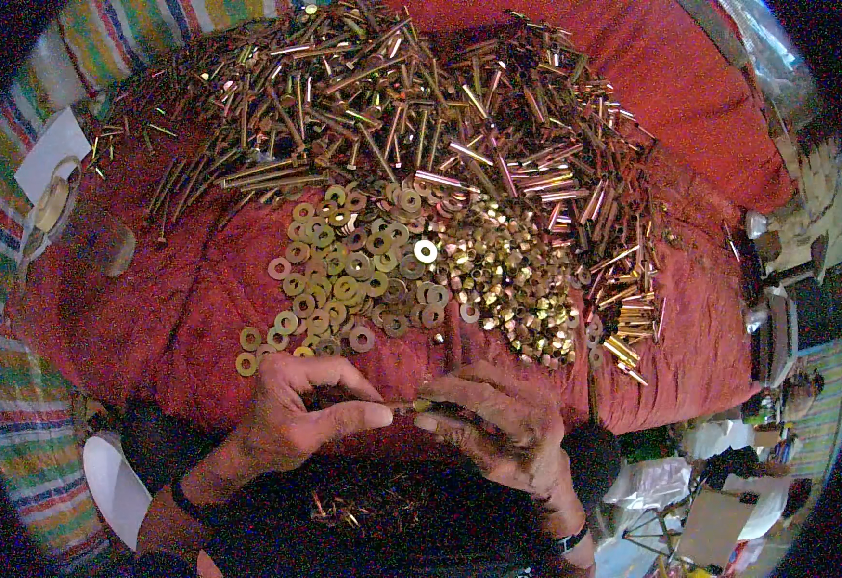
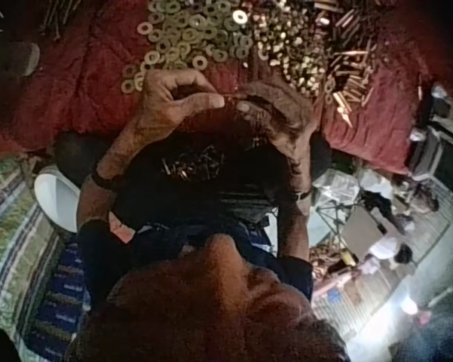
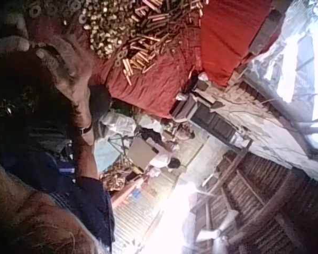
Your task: The person repeatedly picks up brass-colored cylindrical rods and flat washers, then threads the washers onto the rods by hand. The assembled units are placed back onto the red cloth among many similar parts.
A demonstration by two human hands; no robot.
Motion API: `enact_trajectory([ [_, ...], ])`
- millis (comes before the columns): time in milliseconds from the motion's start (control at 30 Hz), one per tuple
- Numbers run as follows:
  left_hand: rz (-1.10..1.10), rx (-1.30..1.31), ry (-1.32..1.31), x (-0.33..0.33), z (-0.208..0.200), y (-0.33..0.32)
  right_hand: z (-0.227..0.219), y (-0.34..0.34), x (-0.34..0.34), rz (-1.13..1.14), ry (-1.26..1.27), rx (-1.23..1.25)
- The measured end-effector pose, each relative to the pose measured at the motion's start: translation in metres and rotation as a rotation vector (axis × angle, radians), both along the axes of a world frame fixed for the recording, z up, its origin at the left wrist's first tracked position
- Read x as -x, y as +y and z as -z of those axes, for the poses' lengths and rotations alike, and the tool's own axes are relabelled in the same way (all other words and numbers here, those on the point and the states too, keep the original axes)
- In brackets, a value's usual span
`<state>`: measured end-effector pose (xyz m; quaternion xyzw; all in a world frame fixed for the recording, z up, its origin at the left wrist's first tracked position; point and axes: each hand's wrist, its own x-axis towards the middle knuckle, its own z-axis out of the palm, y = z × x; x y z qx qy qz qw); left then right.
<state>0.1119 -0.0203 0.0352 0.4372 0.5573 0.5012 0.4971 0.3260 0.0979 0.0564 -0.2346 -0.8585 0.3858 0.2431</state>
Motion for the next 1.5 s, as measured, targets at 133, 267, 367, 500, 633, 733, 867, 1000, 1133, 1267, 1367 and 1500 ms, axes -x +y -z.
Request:
enact_trajectory([
  [133, 0.018, -0.03, -0.083, -0.007, 0.003, 0.0, -0.001, -0.008, -0.007, 0.059, -0.136, 0.22],
  [267, 0.02, -0.004, -0.118, -0.007, 0.007, 0.0, -0.001, -0.005, -0.008, 0.126, 0.007, 0.311],
  [367, -0.012, -0.057, -0.152, -0.007, 0.009, 0.001, 0.002, 0.0, -0.004, 0.082, 0.122, 0.167],
  [500, 0.021, -0.043, -0.136, -0.007, 0.01, 0.001, 0.007, -0.004, 0.0, 0.047, 0.154, 0.057],
  [633, 0.047, -0.037, -0.169, -0.01, 0.011, 0.002, 0.003, -0.015, -0.003, 0.231, 0.083, 0.36],
  [733, 0.032, -0.014, -0.183, -0.008, 0.011, 0.001, 0.0, -0.012, -0.004, 0.274, 0.15, 0.337],
  [867, 0.031, -0.01, -0.17, -0.005, 0.011, 0.0, 0.002, -0.008, 0.0, 0.063, 0.194, 0.192],
  [1000, 0.084, -0.025, -0.23, -0.015, 0.013, 0.003, 0.001, -0.021, -0.001, 0.335, 0.069, 0.579],
  [1133, 0.044, -0.02, -0.261, -0.013, 0.013, 0.003, -0.004, -0.01, -0.009, 0.291, 0.075, 0.415],
  [1267, 0.064, 0.096, -0.257, -0.004, 0.011, 0.002, 0.002, 0.001, -0.006, 0.035, 0.11, 0.07],
  [1367, 0.049, 0.087, -0.232, -0.006, 0.012, 0.003, 0.009, -0.008, -0.001, 0.057, 0.131, 0.098],
  [1500, 0.068, 0.058, -0.28, -0.009, 0.013, 0.003, 0.004, -0.015, -0.002, 0.226, 0.095, 0.271],
])
